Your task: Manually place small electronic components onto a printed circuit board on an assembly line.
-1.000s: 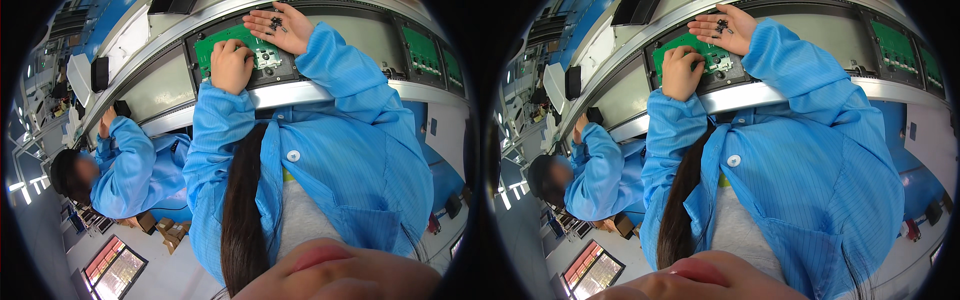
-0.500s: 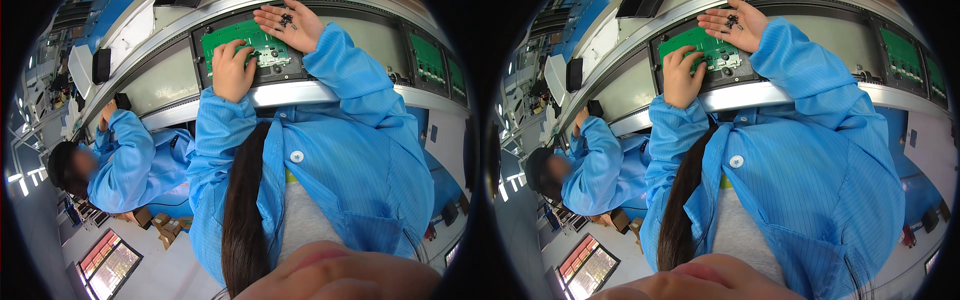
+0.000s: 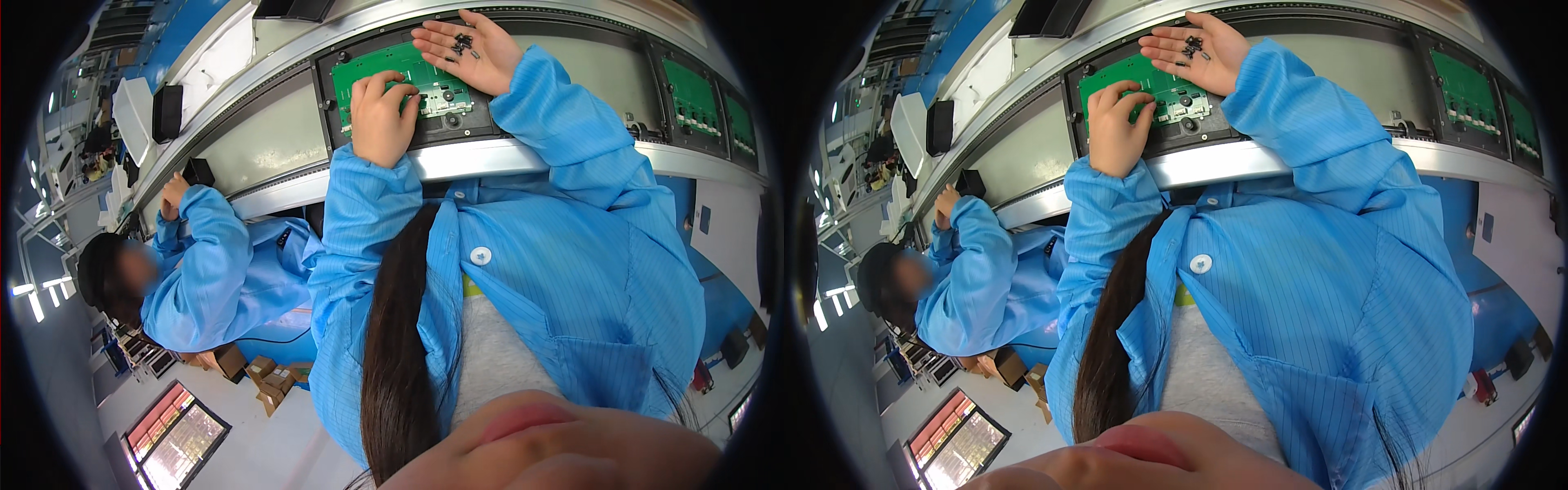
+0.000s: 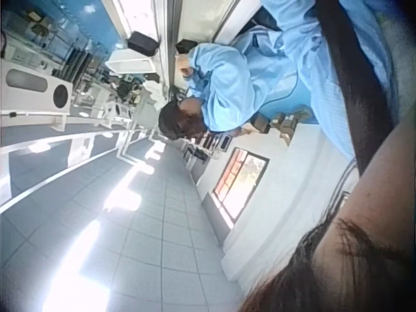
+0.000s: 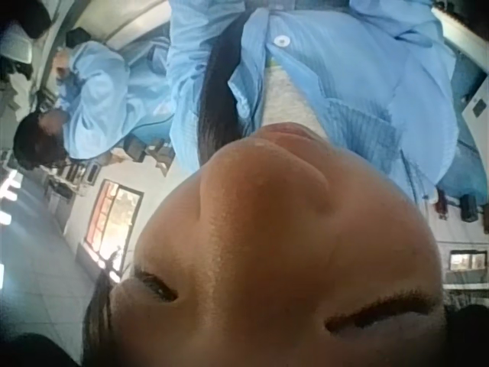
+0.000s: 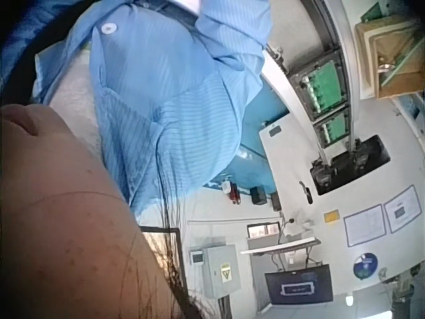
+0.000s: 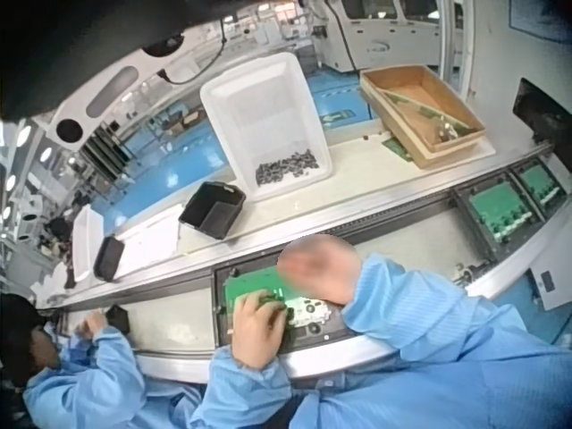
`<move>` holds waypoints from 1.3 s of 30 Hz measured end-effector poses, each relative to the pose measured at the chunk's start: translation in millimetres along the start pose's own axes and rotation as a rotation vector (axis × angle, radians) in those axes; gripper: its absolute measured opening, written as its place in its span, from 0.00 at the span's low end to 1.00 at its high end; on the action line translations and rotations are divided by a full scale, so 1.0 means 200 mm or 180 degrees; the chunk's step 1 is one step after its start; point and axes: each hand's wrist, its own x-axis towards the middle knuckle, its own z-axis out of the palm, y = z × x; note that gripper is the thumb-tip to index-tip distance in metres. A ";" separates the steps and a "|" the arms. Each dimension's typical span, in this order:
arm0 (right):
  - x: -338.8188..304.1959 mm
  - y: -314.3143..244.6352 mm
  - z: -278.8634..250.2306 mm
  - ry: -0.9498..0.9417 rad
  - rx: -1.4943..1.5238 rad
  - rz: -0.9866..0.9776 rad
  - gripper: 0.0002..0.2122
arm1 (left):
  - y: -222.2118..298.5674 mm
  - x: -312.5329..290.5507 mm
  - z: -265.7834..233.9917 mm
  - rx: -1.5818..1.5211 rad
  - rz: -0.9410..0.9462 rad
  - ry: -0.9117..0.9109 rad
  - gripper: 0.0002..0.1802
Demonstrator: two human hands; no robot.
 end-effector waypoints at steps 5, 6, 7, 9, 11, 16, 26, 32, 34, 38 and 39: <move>-0.02 -0.01 0.01 0.0190 -0.0076 -0.0100 0.23 | 0.03 0.04 0.01 0.0251 0.0061 -0.0165 0.03; -0.02 -0.02 0.01 0.0180 -0.0047 -0.0079 0.23 | 0.04 0.05 0.01 0.0353 0.0080 -0.0240 0.03; -0.02 -0.01 0.01 0.0181 -0.0046 -0.0080 0.23 | 0.05 0.05 0.01 0.0353 0.0081 -0.0241 0.03; -0.02 -0.01 0.02 0.0206 -0.0051 -0.0066 0.23 | 0.06 0.06 0.01 0.0446 0.0099 -0.0245 0.03; -0.02 -0.01 0.03 0.0233 -0.0055 -0.0054 0.23 | 0.07 0.06 0.01 0.0537 0.0120 -0.0251 0.03; -0.03 0.00 0.03 0.0205 -0.0112 -0.0112 0.24 | 0.01 0.07 0.00 0.0031 0.0202 0.0019 0.04; -0.01 0.01 0.00 -0.0110 -0.0154 -0.0021 0.25 | 0.15 0.19 -0.01 -0.0661 0.0242 0.0557 0.08; -0.03 0.02 0.04 -0.0022 -0.0315 -0.0093 0.25 | 0.18 0.20 0.01 -0.0057 0.0451 0.0421 0.09; -0.03 0.02 0.04 -0.0039 -0.0231 -0.0058 0.26 | 0.17 0.20 0.00 -0.0148 0.0509 0.0464 0.08; -0.04 0.01 0.05 -0.0047 -0.0118 0.0012 0.26 | 0.15 0.17 -0.11 -0.0792 -0.0037 0.0354 0.06; -0.04 0.00 0.06 -0.0045 -0.0091 0.0020 0.26 | 0.13 0.15 -0.14 -0.0791 -0.0051 0.0345 0.06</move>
